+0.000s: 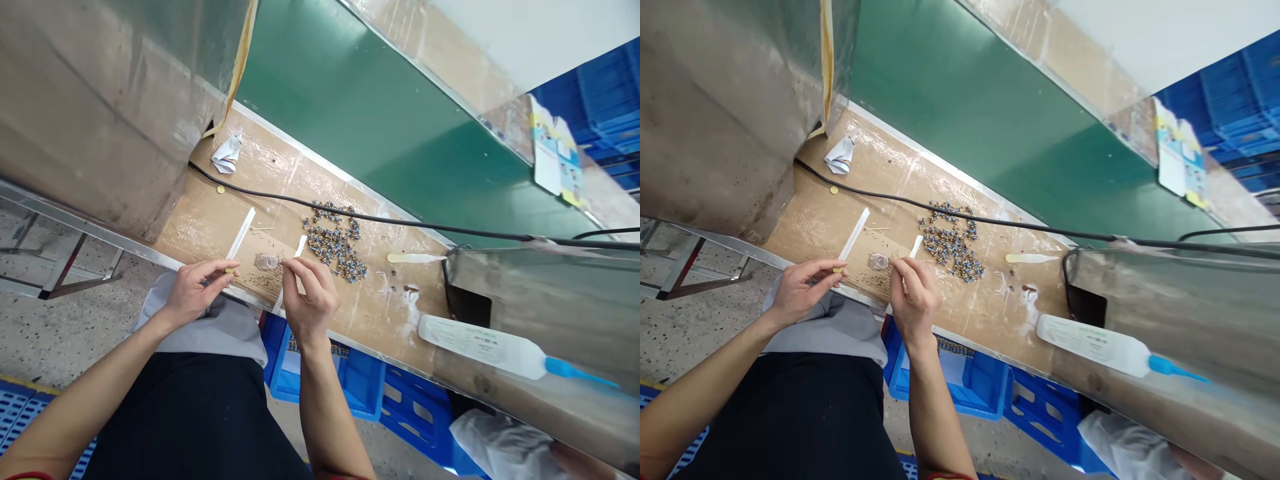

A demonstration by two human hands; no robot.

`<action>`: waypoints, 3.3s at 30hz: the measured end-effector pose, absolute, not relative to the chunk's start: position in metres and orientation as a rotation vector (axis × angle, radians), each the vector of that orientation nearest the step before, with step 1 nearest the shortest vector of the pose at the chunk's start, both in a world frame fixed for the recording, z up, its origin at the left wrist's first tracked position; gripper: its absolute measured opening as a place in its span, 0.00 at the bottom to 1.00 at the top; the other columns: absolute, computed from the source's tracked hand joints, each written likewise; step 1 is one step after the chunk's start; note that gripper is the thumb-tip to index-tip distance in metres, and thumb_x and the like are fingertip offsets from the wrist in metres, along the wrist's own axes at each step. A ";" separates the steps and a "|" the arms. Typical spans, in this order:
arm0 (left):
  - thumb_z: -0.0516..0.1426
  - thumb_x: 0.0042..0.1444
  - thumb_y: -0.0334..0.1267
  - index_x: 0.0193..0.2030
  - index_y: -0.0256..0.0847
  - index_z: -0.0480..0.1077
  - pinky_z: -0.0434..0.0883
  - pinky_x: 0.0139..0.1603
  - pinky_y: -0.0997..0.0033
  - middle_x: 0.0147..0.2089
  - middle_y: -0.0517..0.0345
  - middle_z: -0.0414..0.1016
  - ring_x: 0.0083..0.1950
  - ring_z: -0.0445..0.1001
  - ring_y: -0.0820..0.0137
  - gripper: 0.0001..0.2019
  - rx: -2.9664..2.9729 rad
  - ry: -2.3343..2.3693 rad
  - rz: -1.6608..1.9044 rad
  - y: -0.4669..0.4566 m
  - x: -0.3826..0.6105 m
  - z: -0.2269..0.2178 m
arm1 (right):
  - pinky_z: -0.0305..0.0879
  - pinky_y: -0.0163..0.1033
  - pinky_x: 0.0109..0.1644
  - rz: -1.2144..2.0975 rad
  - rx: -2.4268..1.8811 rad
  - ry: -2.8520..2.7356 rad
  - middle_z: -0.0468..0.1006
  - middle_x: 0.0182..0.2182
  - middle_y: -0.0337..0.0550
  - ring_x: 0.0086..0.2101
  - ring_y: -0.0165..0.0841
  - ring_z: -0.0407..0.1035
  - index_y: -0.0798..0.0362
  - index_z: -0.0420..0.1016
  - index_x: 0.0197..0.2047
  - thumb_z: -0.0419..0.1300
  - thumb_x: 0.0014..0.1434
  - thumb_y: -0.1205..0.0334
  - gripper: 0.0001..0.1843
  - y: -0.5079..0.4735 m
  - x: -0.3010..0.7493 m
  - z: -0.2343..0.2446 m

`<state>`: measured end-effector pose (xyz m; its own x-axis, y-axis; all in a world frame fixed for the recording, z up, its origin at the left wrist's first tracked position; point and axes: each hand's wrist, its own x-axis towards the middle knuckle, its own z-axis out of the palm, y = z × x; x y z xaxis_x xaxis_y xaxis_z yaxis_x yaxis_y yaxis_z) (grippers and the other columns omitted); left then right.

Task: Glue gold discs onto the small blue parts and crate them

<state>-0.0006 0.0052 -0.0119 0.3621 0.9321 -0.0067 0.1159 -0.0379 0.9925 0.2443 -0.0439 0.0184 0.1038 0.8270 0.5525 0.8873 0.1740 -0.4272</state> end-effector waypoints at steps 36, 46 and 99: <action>0.63 0.75 0.38 0.61 0.46 0.81 0.88 0.54 0.66 0.50 0.55 0.92 0.49 0.92 0.64 0.11 1.186 0.985 0.701 -0.019 0.012 0.039 | 0.85 0.48 0.52 0.297 -1.497 -1.257 0.89 0.46 0.43 0.47 0.40 0.86 0.43 0.88 0.52 0.70 0.71 0.71 0.13 -0.083 0.217 0.049; 0.72 0.65 0.37 0.43 0.44 0.89 0.79 0.36 0.76 0.38 0.57 0.88 0.36 0.83 0.71 0.03 1.188 1.026 0.757 -0.005 -0.004 0.046 | 0.83 0.44 0.46 0.393 -1.481 -1.111 0.88 0.47 0.43 0.45 0.39 0.85 0.44 0.89 0.51 0.71 0.72 0.68 0.09 -0.082 0.220 0.041; 0.61 0.79 0.36 0.69 0.51 0.80 0.84 0.63 0.69 0.63 0.60 0.89 0.59 0.90 0.66 0.17 1.485 0.955 0.625 -0.030 0.008 0.073 | 0.90 0.46 0.51 0.142 -1.287 -1.665 0.90 0.52 0.48 0.48 0.39 0.87 0.47 0.85 0.65 0.70 0.69 0.80 0.27 -0.087 0.198 0.055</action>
